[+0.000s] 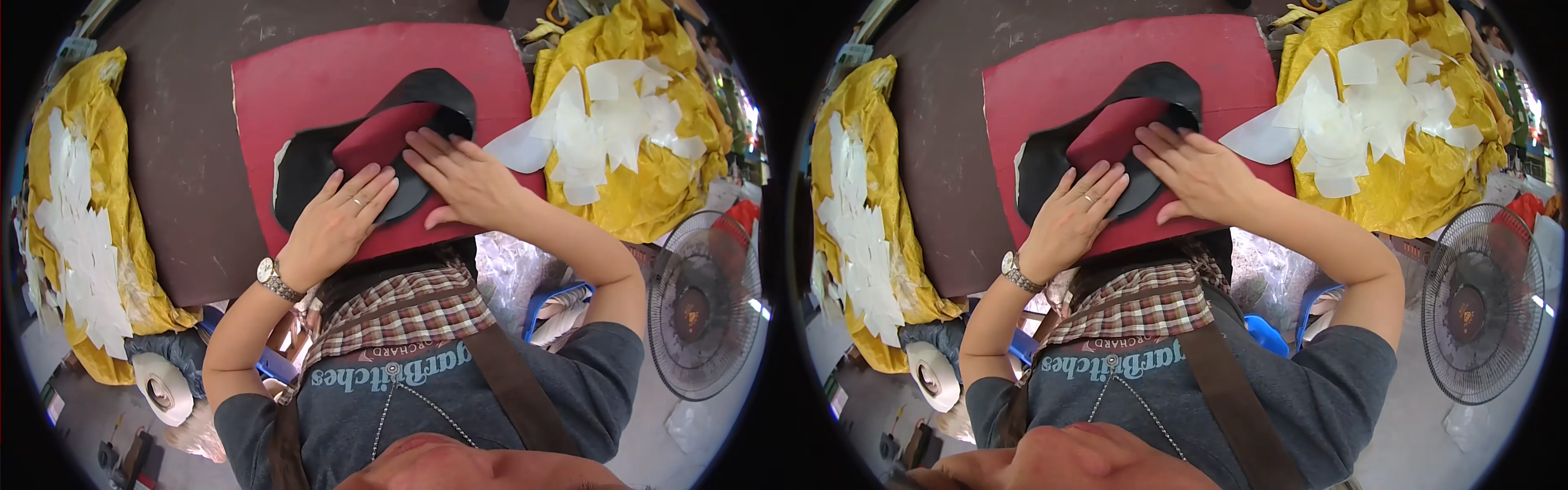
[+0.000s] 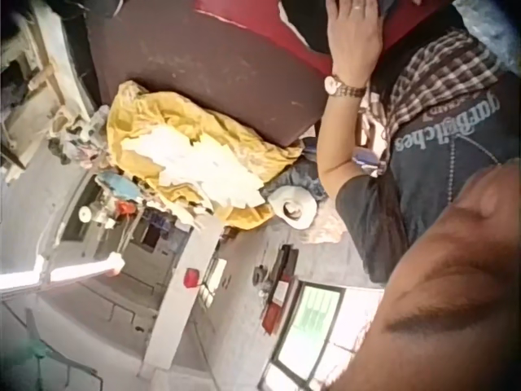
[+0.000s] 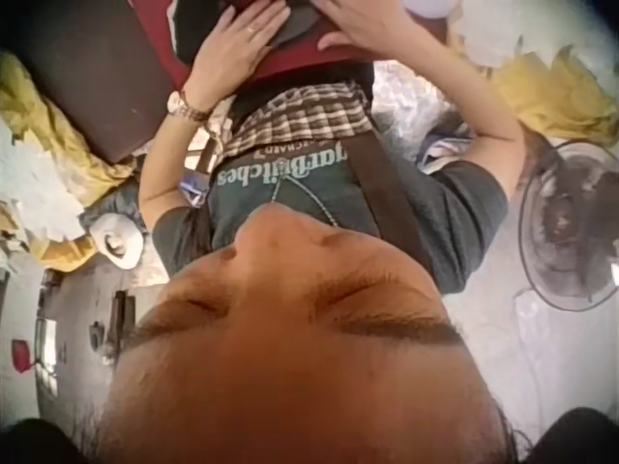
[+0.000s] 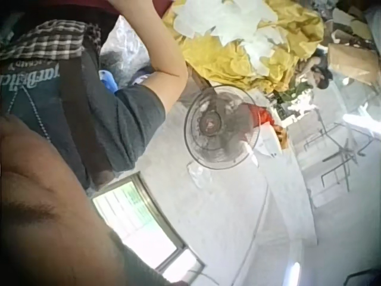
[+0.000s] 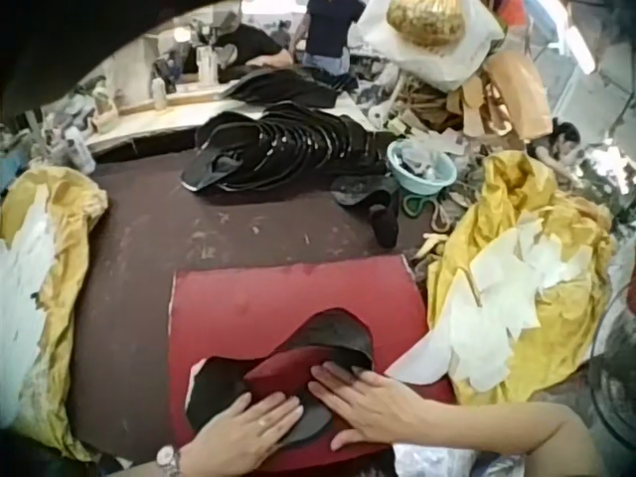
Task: The person folds and presses the edges of shoe upper pieces over reinforcement tape lining by hand and arranges the pieces onto a stack on the table.
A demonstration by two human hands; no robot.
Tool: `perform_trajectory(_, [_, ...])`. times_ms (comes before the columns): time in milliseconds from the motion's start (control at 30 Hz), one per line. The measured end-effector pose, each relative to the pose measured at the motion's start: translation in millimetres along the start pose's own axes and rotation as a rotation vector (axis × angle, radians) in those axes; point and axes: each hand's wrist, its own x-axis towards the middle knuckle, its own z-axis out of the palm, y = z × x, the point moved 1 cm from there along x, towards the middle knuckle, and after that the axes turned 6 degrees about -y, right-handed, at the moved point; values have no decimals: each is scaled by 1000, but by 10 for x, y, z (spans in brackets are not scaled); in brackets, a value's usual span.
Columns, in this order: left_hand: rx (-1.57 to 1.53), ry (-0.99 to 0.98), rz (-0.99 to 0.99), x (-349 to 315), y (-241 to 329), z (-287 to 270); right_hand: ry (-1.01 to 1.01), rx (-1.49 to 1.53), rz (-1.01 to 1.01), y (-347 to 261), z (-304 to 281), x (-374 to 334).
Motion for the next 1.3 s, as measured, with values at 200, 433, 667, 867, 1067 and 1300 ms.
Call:
perform_trajectory(200, [-21, -36, -45, -205, 52, 51, -81, 172, -193, -123, 123, 26])
perform_trajectory(433, [-67, -151, -82, -733, 38, -76, 25, 173, -133, -186, 110, -173])
perform_trajectory(667, [-271, 469, -229, -285, -58, -161, 430, 188, -93, -196, -546, 446])
perform_trajectory(867, [94, 315, -555, 70, -181, 47, -122, 9, 69, 221, -643, 1755])
perform_trajectory(1067, [-10, 130, -443, -382, 295, 68, -395, 75, 164, 438, -690, 2016])
perform_trajectory(1300, [-16, 145, -130, -18, 448, 120, -484, -233, 107, -25, -792, 2160])
